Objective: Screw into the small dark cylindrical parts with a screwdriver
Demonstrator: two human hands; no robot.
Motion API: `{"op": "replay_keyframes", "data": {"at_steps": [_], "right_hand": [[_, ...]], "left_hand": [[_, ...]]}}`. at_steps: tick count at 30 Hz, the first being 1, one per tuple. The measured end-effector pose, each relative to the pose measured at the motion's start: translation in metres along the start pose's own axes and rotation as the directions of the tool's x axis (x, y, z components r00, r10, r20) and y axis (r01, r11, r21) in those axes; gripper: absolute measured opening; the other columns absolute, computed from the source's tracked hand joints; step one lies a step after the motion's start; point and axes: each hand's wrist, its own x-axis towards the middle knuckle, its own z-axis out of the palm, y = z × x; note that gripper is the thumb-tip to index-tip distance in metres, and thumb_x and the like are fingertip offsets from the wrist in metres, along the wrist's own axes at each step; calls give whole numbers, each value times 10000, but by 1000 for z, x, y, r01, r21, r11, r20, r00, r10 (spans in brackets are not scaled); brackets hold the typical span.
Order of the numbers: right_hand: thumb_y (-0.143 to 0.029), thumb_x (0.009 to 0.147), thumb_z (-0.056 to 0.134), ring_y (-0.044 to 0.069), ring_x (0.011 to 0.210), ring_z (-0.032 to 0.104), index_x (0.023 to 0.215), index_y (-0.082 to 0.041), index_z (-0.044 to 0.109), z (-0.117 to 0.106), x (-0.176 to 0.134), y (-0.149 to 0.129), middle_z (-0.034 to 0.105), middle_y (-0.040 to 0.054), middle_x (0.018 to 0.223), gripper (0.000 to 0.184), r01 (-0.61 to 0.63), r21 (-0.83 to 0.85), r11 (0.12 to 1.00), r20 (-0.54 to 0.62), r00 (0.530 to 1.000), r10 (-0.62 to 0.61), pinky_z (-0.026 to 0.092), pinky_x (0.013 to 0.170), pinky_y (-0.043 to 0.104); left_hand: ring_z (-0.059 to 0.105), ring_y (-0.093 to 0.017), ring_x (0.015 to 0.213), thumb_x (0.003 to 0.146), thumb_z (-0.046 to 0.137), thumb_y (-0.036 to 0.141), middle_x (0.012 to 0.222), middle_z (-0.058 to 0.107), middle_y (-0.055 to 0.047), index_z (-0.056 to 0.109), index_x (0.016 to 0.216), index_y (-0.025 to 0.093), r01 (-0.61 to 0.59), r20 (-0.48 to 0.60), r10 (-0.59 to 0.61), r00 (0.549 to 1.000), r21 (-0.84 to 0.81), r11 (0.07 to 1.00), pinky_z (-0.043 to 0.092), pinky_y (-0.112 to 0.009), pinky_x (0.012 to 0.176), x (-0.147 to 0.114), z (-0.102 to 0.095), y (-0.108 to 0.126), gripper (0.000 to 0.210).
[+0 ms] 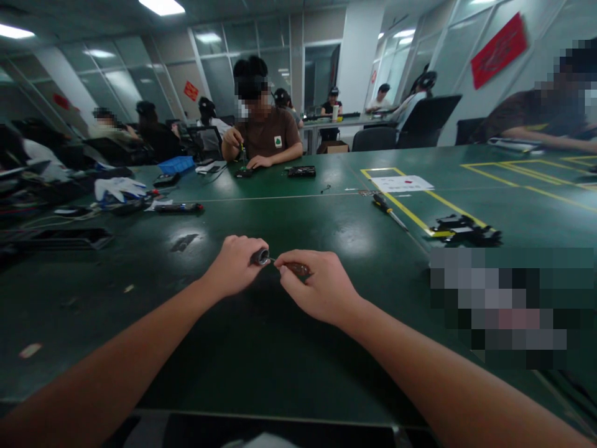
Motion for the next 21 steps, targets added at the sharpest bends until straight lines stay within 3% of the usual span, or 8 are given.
{"op": "replay_keyframes", "data": {"at_steps": [5,10,15,21], "right_hand": [[-208,914,578,150,756,721,1023,-209,767,0,1,0,792,13,937,218,12,8,1000,72,997,-12,523,687,251],[-198,902,569,142,702,700,954,-196,762,-1,1,1,776,9,852,200,-10,22,1000,44,999,9,502,645,242],[-198,909,575,132,710,691,993,-212,757,0,0,1,777,-1,897,201,30,39,999,94,995,-33,491,653,235],[-207,916,566,143,719,704,957,-203,758,4,1,1,772,3,852,197,-38,34,999,65,997,36,492,643,235]], "left_hand": [[589,-231,902,891,576,214,898,695,-15,645,953,231,-13,15,14,1000,-28,1000,341,-414,873,0,1,-1,94],[593,-229,893,889,587,227,889,689,-7,649,955,240,2,-4,-2,1000,-22,1000,341,-422,880,0,3,-2,91],[591,-231,906,884,576,204,909,697,-11,647,973,240,-11,0,11,1000,-30,999,335,-425,890,0,4,-3,119],[584,-226,894,884,573,206,889,686,-12,643,952,234,5,8,-5,1000,-46,999,332,-423,878,0,4,-1,102]]}}
